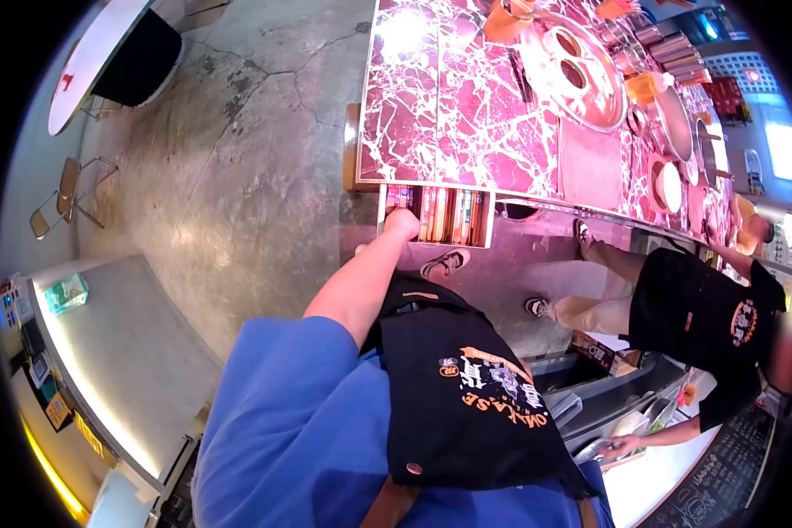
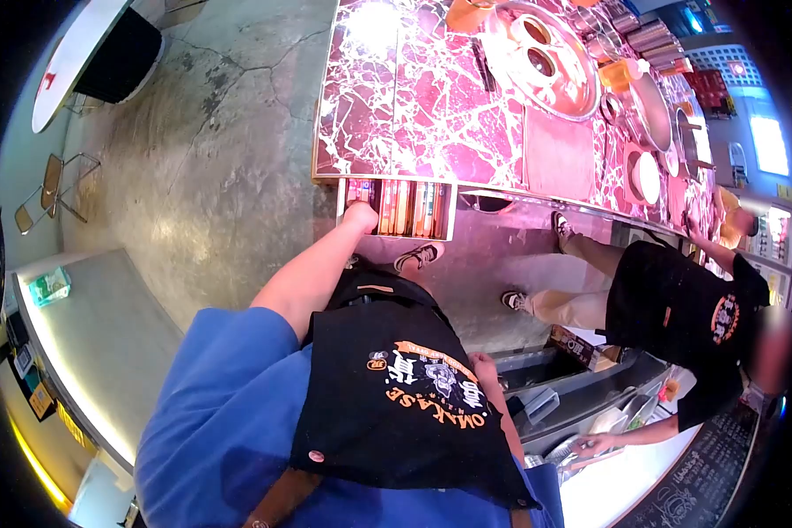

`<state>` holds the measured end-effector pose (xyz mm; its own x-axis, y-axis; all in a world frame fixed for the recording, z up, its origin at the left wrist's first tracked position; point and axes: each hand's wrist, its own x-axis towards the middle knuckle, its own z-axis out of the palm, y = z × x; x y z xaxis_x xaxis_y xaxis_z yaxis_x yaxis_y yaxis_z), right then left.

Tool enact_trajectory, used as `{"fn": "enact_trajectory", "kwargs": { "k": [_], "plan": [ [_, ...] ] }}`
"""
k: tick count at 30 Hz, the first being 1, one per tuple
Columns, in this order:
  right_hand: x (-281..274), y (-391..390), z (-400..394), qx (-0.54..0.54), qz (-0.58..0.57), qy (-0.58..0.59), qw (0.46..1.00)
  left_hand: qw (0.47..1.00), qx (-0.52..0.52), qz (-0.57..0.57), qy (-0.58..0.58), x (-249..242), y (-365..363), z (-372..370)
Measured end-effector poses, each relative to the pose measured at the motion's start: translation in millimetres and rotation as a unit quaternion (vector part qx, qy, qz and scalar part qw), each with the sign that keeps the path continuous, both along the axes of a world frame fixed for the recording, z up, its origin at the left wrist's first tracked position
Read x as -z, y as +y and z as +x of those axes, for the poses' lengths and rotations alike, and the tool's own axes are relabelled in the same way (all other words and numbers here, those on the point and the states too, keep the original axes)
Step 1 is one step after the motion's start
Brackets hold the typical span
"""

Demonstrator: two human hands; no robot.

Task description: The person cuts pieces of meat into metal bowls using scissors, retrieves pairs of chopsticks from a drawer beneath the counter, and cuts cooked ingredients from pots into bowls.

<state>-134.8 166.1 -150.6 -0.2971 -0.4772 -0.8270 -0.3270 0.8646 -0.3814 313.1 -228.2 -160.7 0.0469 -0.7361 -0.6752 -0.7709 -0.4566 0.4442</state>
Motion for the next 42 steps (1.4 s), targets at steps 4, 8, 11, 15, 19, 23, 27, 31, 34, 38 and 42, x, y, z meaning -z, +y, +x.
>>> {"fn": "enact_trajectory", "kwargs": {
  "k": [4, 8, 11, 15, 19, 23, 27, 31, 34, 38, 42],
  "plan": [
    [-112.1, -98.4, 95.0, 0.012, 0.011, -0.004, 1.000, 0.980, -0.130, 0.123, 0.082, -27.5, -10.2, 1.3],
    [-111.8, -148.3, 114.7, -0.017, -0.019, -0.007, 1.000, 0.994, -0.091, 0.057, 0.004, 9.7, -2.8, -4.6],
    [-107.5, -186.7, 119.5, -0.051, -0.041, -0.050, 0.997, 0.992, -0.107, 0.061, 0.000, 5.2, -2.2, -6.2],
    [-106.6, -255.8, 150.5, -0.149, -0.130, -0.084, 0.977, 0.996, -0.062, 0.065, 0.004, -14.0, -3.7, -4.3],
    [-116.6, -330.3, 202.3, -0.284, -0.178, -0.034, 0.942, 0.977, -0.177, 0.004, 0.114, -12.4, 5.2, 3.4],
    [-73.2, -378.1, 228.5, -0.200, -0.198, -0.052, 0.958, 0.917, -0.207, 0.039, 0.338, -74.4, 43.4, 43.7],
    [-29.5, -406.8, 231.9, -0.267, -0.133, 0.076, 0.951, 0.887, -0.267, 0.103, 0.361, -99.4, 111.6, 99.1],
    [-43.6, -409.0, 246.8, -0.269, -0.095, 0.158, 0.945, 0.872, -0.305, 0.149, 0.353, -106.8, 159.9, 127.2],
    [-36.9, -403.4, 245.1, -0.262, -0.105, 0.164, 0.945, 0.850, -0.336, 0.144, 0.379, -109.2, 172.8, 125.6],
    [-46.6, -386.8, 241.8, -0.282, -0.146, 0.139, 0.938, 0.857, -0.339, 0.098, 0.375, -113.1, 138.1, 98.6],
    [-37.5, -377.0, 234.3, -0.240, -0.184, 0.080, 0.950, 0.757, -0.392, 0.079, 0.517, -96.5, 80.4, 58.5]
  ]
}}
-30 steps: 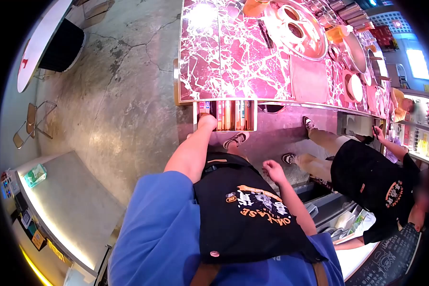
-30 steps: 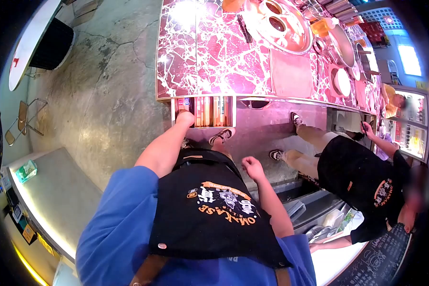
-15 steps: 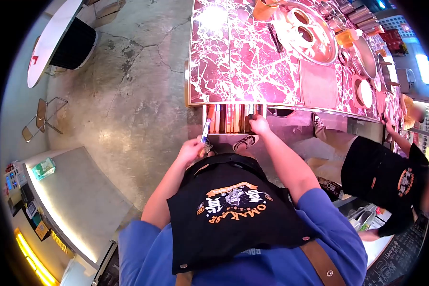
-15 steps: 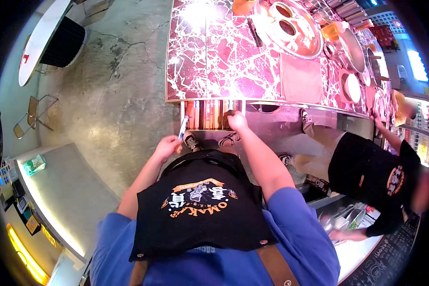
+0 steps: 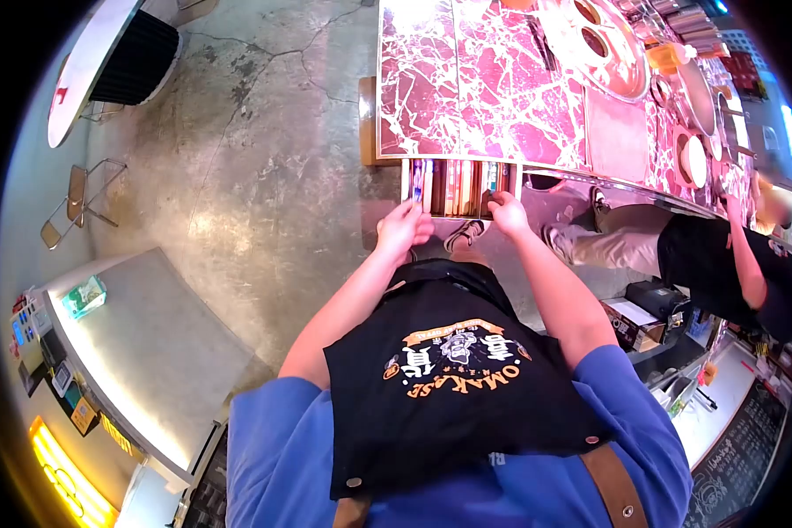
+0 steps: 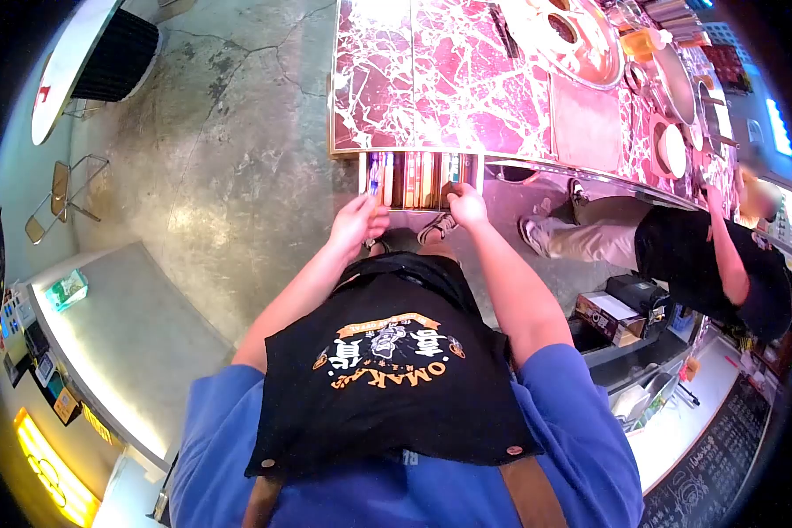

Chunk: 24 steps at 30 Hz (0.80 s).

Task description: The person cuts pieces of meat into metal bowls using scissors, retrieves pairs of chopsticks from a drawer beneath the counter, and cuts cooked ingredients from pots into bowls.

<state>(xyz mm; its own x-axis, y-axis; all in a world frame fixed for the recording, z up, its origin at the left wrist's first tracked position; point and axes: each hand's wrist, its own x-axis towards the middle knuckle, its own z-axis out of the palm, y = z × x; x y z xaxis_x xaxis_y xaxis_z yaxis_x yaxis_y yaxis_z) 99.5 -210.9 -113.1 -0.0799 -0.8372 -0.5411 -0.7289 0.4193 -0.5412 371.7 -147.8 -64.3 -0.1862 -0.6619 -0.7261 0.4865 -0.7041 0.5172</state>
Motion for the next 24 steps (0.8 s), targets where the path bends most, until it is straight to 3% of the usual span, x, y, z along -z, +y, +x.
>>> {"fn": "enact_trajectory", "kwargs": {
  "k": [1, 5, 7, 9, 12, 14, 17, 21, 24],
  "plan": [
    [-2.2, 0.3, -1.4, 0.002, -0.001, 0.003, 1.000, 0.996, -0.049, 0.006, -0.068, -12.2, -14.2, -17.5],
    [-21.2, 0.7, -1.7, -0.002, 0.006, -0.005, 1.000, 0.977, 0.012, -0.059, -0.206, 46.9, -42.3, -43.0],
    [-27.1, -2.7, -5.9, 0.016, 0.030, -0.008, 0.999, 0.969, 0.047, -0.051, -0.237, 67.4, -43.5, -51.6],
    [-18.9, -10.3, -11.9, -0.002, 0.014, 0.013, 1.000, 0.975, 0.079, -0.035, -0.205, 43.5, -44.6, -55.7],
    [9.7, -19.8, -16.3, 0.024, 0.066, -0.019, 0.997, 0.943, 0.114, -0.081, -0.303, 68.3, -44.3, -63.3],
    [11.3, -22.5, -9.9, 0.013, 0.085, -0.015, 0.996, 0.855, 0.147, -0.169, -0.468, 42.0, -47.6, -67.3],
    [25.3, -22.6, -6.2, 0.025, 0.104, -0.060, 0.992, 0.886, 0.148, -0.151, -0.414, 24.1, -49.1, -80.9],
    [64.3, -23.0, -4.7, 0.053, 0.133, -0.105, 0.984, 0.867, 0.223, -0.120, -0.429, 20.5, -55.3, -106.3],
    [53.2, -22.8, -3.9, 0.030, 0.107, -0.084, 0.990, 0.856, 0.215, -0.100, -0.459, 41.6, -58.9, -119.9]
  ]
}}
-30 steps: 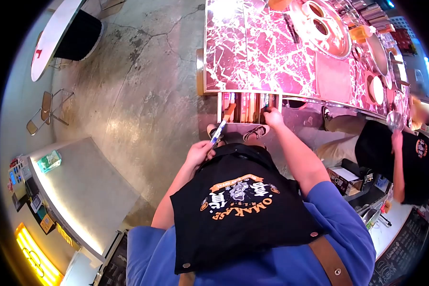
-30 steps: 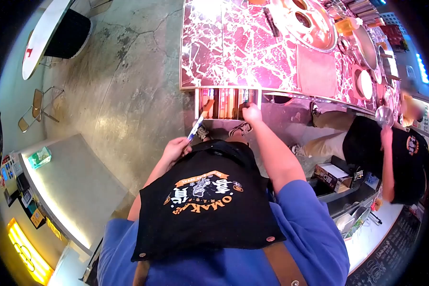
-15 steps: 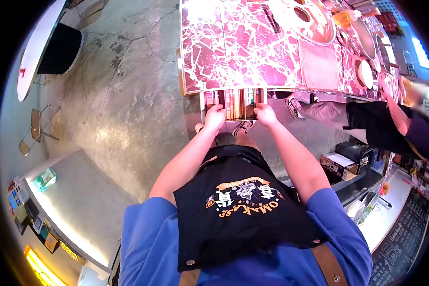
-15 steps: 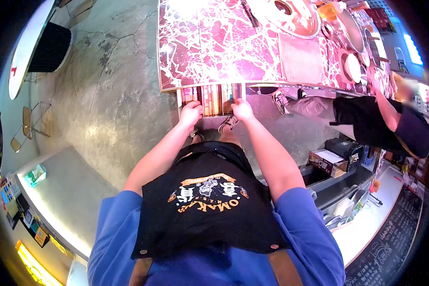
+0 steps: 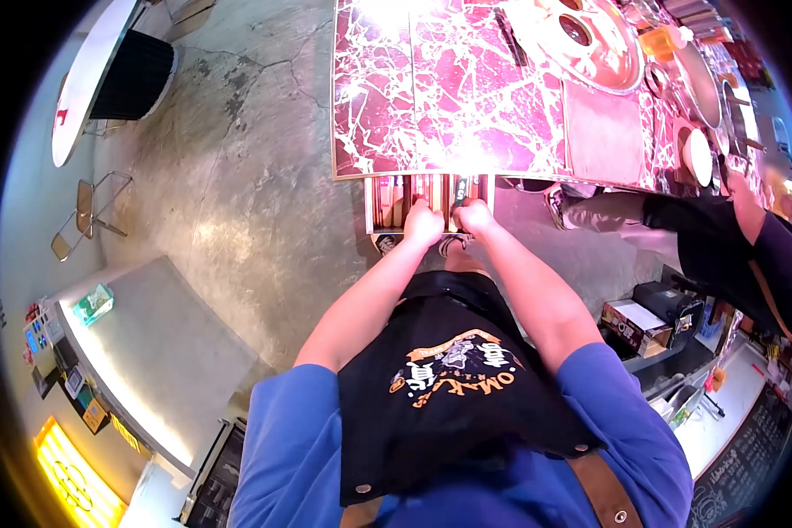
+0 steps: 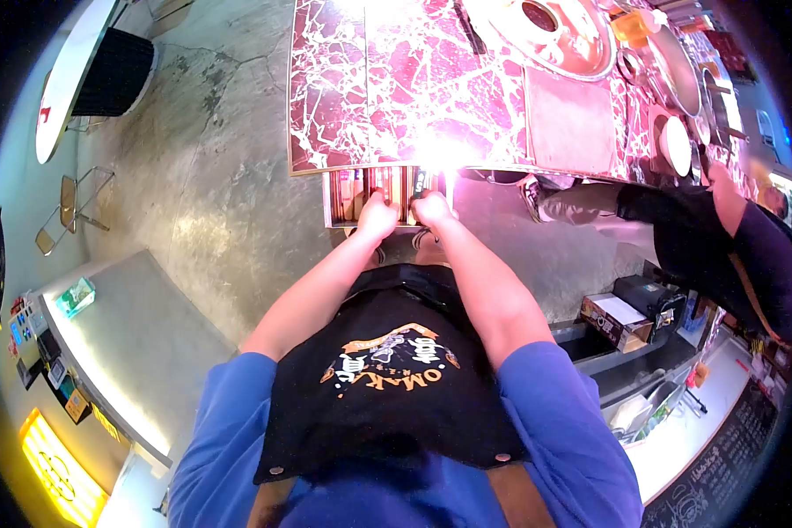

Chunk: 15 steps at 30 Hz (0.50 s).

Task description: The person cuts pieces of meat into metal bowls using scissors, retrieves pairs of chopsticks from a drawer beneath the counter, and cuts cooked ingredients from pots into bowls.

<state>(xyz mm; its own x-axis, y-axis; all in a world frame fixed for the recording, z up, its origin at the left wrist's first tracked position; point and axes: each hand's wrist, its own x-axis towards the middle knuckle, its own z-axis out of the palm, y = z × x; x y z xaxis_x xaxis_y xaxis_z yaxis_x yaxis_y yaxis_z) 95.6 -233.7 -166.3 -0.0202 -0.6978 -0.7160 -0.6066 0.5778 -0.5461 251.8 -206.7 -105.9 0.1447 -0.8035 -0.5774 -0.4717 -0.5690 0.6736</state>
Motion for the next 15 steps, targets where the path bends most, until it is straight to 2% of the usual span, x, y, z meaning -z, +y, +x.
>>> {"fn": "enact_trajectory", "kwargs": {
  "k": [4, 7, 9, 11, 13, 15],
  "plan": [
    [-36.0, -0.8, -5.2, 0.012, 0.012, -0.062, 0.998, 0.997, 0.003, 0.013, -0.074, -1.6, -1.0, -12.9],
    [-88.0, 0.9, -10.2, 0.022, 0.042, -0.082, 0.996, 0.995, 0.004, 0.044, -0.093, -6.2, -7.6, -18.8],
    [-112.6, 6.8, -18.6, 0.046, 0.081, -0.162, 0.982, 0.988, 0.056, 0.113, -0.086, 2.3, -13.5, -18.2],
    [-124.7, 19.1, -30.6, 0.076, 0.113, -0.230, 0.964, 0.980, 0.048, 0.136, -0.136, -11.7, -20.5, -19.9],
    [-126.3, 33.7, -44.6, 0.065, 0.095, -0.217, 0.969, 0.975, 0.075, 0.147, -0.149, -21.0, -26.2, -20.6],
    [-151.2, 43.8, -52.8, 0.057, 0.105, -0.206, 0.971, 0.979, 0.075, 0.117, -0.147, -16.1, -24.1, -22.0]
  ]
}}
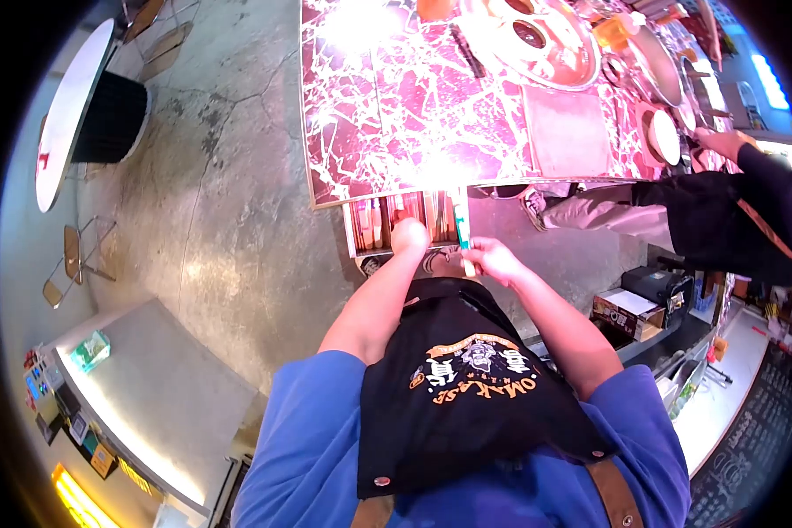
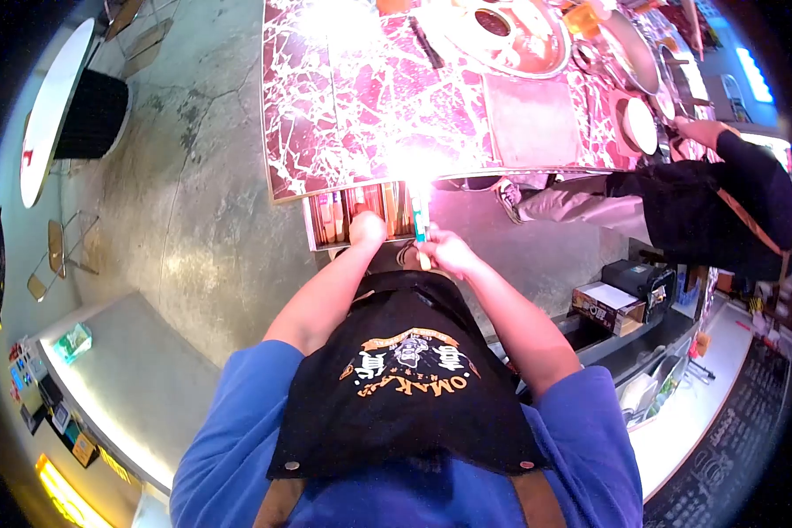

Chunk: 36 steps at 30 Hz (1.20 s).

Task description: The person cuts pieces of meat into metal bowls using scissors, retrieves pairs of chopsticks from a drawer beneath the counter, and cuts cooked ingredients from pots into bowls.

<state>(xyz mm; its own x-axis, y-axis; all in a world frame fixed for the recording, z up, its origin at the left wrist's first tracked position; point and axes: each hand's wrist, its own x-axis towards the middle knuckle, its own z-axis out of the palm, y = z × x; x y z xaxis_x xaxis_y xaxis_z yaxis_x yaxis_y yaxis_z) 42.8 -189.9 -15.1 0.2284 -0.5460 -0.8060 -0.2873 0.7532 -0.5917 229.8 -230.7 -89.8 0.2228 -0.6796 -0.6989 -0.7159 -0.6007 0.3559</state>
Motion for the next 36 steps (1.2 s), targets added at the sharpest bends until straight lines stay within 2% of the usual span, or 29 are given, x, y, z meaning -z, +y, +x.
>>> {"fn": "enact_trajectory", "kwargs": {
  "k": [1, 2, 5, 6, 8, 12, 13, 14, 15, 16, 18, 20, 22, 24, 25, 27, 28, 30, 32, 33, 34, 36],
  "plan": [
    [-1.6, 8.8, -6.5, 0.000, -0.006, -0.003, 1.000, 0.999, 0.018, -0.032, -0.013, 40.2, 7.8, -4.6],
    [-11.8, 16.4, -8.6, 0.003, -0.006, -0.001, 1.000, 0.999, -0.022, -0.043, -0.023, 45.9, 9.9, -8.6],
    [-19.3, 41.2, -15.1, 0.011, 0.002, 0.002, 1.000, 0.999, 0.033, 0.005, 0.032, 16.1, 1.3, 4.1],
    [-20.5, 47.8, -14.6, 0.024, 0.001, -0.004, 1.000, 0.999, 0.036, 0.001, 0.035, 19.8, -0.1, 2.7],
    [-23.2, 52.0, -7.7, 0.051, 0.022, 0.000, 0.998, 0.998, -0.059, -0.003, 0.014, 24.8, 0.9, -1.1],
    [12.2, 20.2, 8.1, -0.016, -0.075, 0.112, 0.991, 0.999, -0.024, 0.020, 0.031, 5.6, 1.8, 3.8],
    [12.6, 4.1, 16.9, -0.028, -0.152, 0.175, 0.973, 0.999, -0.019, 0.018, 0.037, 8.0, -0.5, 5.1],
    [41.0, -11.8, 15.6, -0.088, -0.232, 0.284, 0.926, 0.999, -0.016, 0.018, 0.045, 10.6, -1.6, 5.7],
    [24.9, -25.4, 31.2, -0.082, -0.285, 0.358, 0.885, 0.999, -0.010, 0.015, 0.045, 9.7, -2.3, 6.8],
    [0.0, -37.5, 49.2, -0.073, -0.256, 0.392, 0.881, 0.999, -0.011, 0.018, 0.043, 11.0, -4.0, 7.0],
    [31.9, -48.7, 56.1, -0.113, -0.255, 0.415, 0.866, 0.999, -0.010, 0.025, 0.047, 14.7, -3.0, 6.6],
    [42.8, -53.8, 66.9, -0.167, -0.216, 0.377, 0.885, 0.999, -0.009, 0.017, 0.042, 17.6, -0.8, 5.5],
    [67.4, -53.6, 71.1, -0.166, -0.211, 0.349, 0.898, 0.997, -0.046, -0.007, 0.063, 22.5, 1.9, 8.0],
    [79.3, -56.2, 75.8, -0.213, -0.130, 0.394, 0.885, 0.997, -0.045, -0.014, 0.059, 27.5, 5.4, 13.7],
    [97.6, -56.6, 73.0, -0.221, -0.099, 0.391, 0.888, 0.979, -0.110, 0.008, 0.174, 27.5, 8.7, 18.6],
    [100.0, -62.6, 79.3, -0.249, -0.068, 0.388, 0.885, 0.903, -0.219, 0.028, 0.369, 8.3, 16.1, 32.3],
    [100.6, -64.5, 83.8, -0.272, -0.033, 0.388, 0.880, 0.903, -0.226, 0.025, 0.364, -6.1, 20.2, 41.0],
    [106.0, -57.2, 85.3, -0.285, -0.086, 0.388, 0.872, 0.852, -0.257, 0.065, 0.452, -28.2, 29.0, 60.1],
    [88.6, -55.0, 86.5, -0.294, -0.106, 0.394, 0.864, 0.839, -0.262, 0.073, 0.472, -40.2, 42.2, 80.0],
    [121.0, -49.9, 76.1, -0.237, -0.083, 0.396, 0.883, 0.837, -0.255, 0.079, 0.478, -46.7, 49.3, 89.6],
    [125.7, -47.0, 68.7, -0.193, -0.108, 0.385, 0.896, 0.837, -0.253, 0.075, 0.479, -52.9, 56.8, 99.0],
    [85.0, -48.2, 65.2, -0.201, -0.128, 0.387, 0.891, 0.820, -0.250, 0.100, 0.505, -63.3, 70.0, 115.9]
  ]
}}
